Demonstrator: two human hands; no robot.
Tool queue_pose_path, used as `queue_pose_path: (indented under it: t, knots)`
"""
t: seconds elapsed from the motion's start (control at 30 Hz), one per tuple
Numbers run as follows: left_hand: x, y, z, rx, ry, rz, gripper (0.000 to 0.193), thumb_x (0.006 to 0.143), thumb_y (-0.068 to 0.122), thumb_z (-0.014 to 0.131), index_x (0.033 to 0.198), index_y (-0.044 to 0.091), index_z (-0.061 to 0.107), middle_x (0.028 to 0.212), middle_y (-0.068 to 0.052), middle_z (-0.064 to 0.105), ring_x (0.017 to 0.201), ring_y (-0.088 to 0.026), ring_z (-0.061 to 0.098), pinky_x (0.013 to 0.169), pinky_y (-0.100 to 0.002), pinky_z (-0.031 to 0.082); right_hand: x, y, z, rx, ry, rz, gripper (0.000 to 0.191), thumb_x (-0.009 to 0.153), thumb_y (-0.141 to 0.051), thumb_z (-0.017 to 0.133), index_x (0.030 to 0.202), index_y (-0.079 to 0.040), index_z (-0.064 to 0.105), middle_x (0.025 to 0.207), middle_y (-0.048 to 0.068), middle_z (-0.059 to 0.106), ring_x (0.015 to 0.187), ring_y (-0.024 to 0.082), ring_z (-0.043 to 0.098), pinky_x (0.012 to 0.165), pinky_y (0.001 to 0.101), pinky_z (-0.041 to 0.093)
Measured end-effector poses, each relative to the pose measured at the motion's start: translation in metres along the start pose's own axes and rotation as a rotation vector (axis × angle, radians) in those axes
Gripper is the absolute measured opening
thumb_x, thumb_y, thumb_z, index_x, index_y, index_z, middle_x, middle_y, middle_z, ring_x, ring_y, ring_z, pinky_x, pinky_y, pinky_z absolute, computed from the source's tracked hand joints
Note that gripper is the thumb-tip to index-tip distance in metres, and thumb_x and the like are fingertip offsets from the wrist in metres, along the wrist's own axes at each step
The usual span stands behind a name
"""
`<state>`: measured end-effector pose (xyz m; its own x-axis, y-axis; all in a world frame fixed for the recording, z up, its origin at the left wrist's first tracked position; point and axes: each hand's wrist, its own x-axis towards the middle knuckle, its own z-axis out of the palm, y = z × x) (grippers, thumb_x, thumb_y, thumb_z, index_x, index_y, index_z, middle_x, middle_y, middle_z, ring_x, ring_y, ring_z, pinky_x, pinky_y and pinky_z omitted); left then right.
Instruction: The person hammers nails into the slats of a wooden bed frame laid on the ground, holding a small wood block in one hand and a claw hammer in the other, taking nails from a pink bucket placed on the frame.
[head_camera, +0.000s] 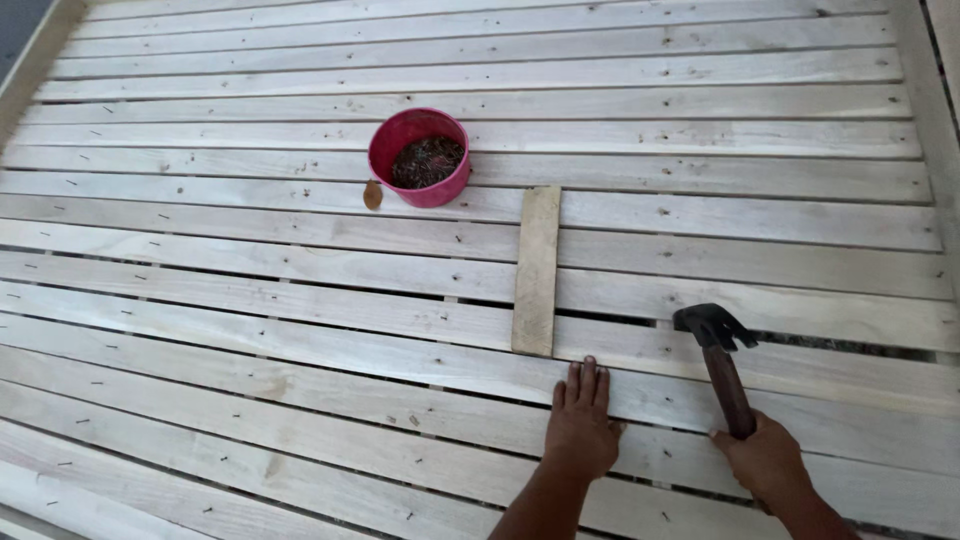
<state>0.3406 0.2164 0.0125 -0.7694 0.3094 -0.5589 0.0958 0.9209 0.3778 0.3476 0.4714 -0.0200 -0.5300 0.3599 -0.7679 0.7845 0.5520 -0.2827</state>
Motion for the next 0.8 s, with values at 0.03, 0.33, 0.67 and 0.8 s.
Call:
queue_pose_path:
  t: [0.03, 0.33, 0.67, 0.8]
  knots:
    - [-0.001, 0.000, -0.001, 0.028, 0.009, 0.008, 0.080, 0.104, 0.038, 0.043, 0.163, 0.003, 0.001, 0.172, -0.017, -0.010, 0.159, -0.035, -0.007, 0.126, -0.048, 0.002, -0.003, 0.000, -0.002, 0.028, -0.004, 0.005, 0.057, 0.089, -0.027, 0.081, 0.136, -0.002, 0.060, 0.069, 0.016, 0.068, 0.055, 0.026, 0.064, 0.053, 0.0419, 0.053]
    - [-0.007, 0.002, -0.003, 0.105, -0.058, 0.003, 0.079, 0.106, 0.041, 0.037, 0.162, 0.004, -0.005, 0.171, -0.016, -0.014, 0.158, -0.033, -0.014, 0.126, -0.049, -0.003, -0.018, 0.034, 0.010, 0.170, 0.109, -0.002, 0.058, 0.086, -0.033, 0.080, 0.134, -0.005, 0.066, 0.079, 0.015, 0.073, 0.068, 0.025, 0.068, 0.069, 0.0429, 0.055]
    - [-0.005, 0.005, -0.003, 0.051, -0.008, 0.001, 0.086, 0.102, 0.037, 0.048, 0.163, 0.003, -0.001, 0.172, -0.017, -0.012, 0.159, -0.035, -0.010, 0.126, -0.051, -0.001, -0.015, 0.040, 0.023, 0.033, 0.065, 0.078, 0.049, 0.090, -0.034, 0.079, 0.128, -0.005, 0.068, 0.092, 0.020, 0.074, 0.085, 0.033, 0.075, 0.085, 0.0474, 0.058]
    - [0.002, 0.001, -0.005, 0.082, 0.077, 0.038, 0.087, 0.101, 0.032, 0.054, 0.164, 0.001, 0.003, 0.174, -0.022, -0.012, 0.158, -0.037, -0.007, 0.125, -0.048, 0.002, -0.004, 0.044, 0.031, -0.095, 0.092, 0.077, 0.053, 0.090, -0.037, 0.078, 0.132, -0.006, 0.070, 0.096, 0.017, 0.075, 0.091, 0.028, 0.072, 0.092, 0.0428, 0.057]
